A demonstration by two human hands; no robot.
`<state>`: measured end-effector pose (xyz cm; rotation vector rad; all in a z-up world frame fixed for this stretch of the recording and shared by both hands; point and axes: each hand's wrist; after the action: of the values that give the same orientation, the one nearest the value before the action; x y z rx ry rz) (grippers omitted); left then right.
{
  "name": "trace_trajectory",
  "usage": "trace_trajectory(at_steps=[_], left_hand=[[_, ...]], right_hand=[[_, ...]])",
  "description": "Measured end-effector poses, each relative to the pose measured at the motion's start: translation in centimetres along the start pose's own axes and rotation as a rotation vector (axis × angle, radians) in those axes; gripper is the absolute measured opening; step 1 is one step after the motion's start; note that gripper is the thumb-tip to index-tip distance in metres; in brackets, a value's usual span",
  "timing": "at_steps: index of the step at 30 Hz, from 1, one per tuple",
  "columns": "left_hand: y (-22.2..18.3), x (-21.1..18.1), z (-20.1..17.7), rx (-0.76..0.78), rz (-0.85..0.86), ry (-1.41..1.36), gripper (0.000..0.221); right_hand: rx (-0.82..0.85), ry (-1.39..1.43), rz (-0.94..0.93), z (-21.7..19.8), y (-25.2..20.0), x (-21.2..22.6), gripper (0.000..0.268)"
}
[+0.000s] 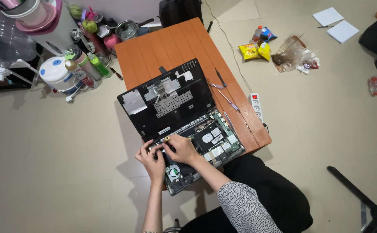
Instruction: Disassembling a laptop by carefully disconnecting internal ribbon cables and hardware components.
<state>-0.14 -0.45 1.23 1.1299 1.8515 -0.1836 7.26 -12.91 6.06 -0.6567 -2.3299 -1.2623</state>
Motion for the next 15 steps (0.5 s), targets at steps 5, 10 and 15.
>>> trace_trajectory(at_steps=[5,10,15], left_hand=[[0.07,-0.13,0.05,-0.002,-0.003,-0.014,0.021],[0.02,0.29,0.20,-0.014,0.007,-0.040,0.024],[0.02,0.49,0.35,-0.012,0.023,-0.040,0.024]], right_hand=[[-0.005,0.008,0.009,0.21,-0.11,-0.23,0.007],[0.016,0.009,0.033,0.46,-0.34,-0.54,0.006],[0.021,-0.014,0.037,0.42,-0.30,-0.42,0.007]])
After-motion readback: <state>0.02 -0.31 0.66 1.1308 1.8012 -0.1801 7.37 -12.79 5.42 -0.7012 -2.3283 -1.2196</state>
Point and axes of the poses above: each hand's wrist, its own y-axis towards the middle knuckle, its own z-axis out of the palm, x = y × z, and after that the axes turned 3 degrees about x, right-handed
